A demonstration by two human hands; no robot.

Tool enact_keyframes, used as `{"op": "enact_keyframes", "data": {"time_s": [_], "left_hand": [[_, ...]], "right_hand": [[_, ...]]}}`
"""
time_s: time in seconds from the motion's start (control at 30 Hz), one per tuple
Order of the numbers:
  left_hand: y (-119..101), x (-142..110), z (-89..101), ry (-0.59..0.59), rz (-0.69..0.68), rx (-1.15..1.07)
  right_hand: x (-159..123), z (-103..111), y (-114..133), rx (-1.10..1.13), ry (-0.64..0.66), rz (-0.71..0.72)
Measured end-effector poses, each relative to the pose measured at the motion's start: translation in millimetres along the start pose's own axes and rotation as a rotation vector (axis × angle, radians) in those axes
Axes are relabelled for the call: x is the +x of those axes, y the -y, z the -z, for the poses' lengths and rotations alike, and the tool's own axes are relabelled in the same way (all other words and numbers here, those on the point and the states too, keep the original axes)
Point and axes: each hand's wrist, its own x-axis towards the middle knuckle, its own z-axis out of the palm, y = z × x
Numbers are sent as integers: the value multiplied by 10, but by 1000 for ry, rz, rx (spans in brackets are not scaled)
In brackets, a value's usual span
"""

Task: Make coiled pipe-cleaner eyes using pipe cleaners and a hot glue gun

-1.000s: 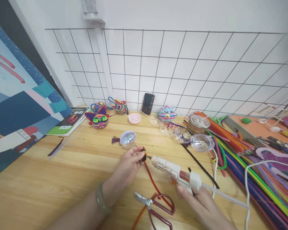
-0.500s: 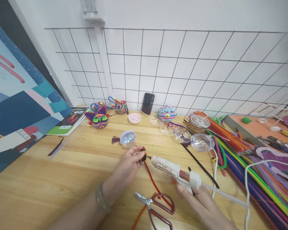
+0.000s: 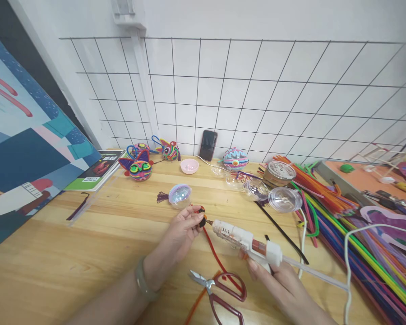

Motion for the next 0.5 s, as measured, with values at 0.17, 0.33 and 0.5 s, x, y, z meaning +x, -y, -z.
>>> {"op": "enact_keyframes", "data": {"time_s": [0.17, 0.33, 0.5], "left_hand": [[5, 4, 8, 2, -3, 3], [2, 2, 11, 1, 1, 6], [2, 4, 11, -1, -6, 12]], "right_hand": [[2, 6, 9, 4, -5, -8], [-11, 3, -6, 1, 6, -16], [-11, -1, -6, -13, 9, -23]]}}
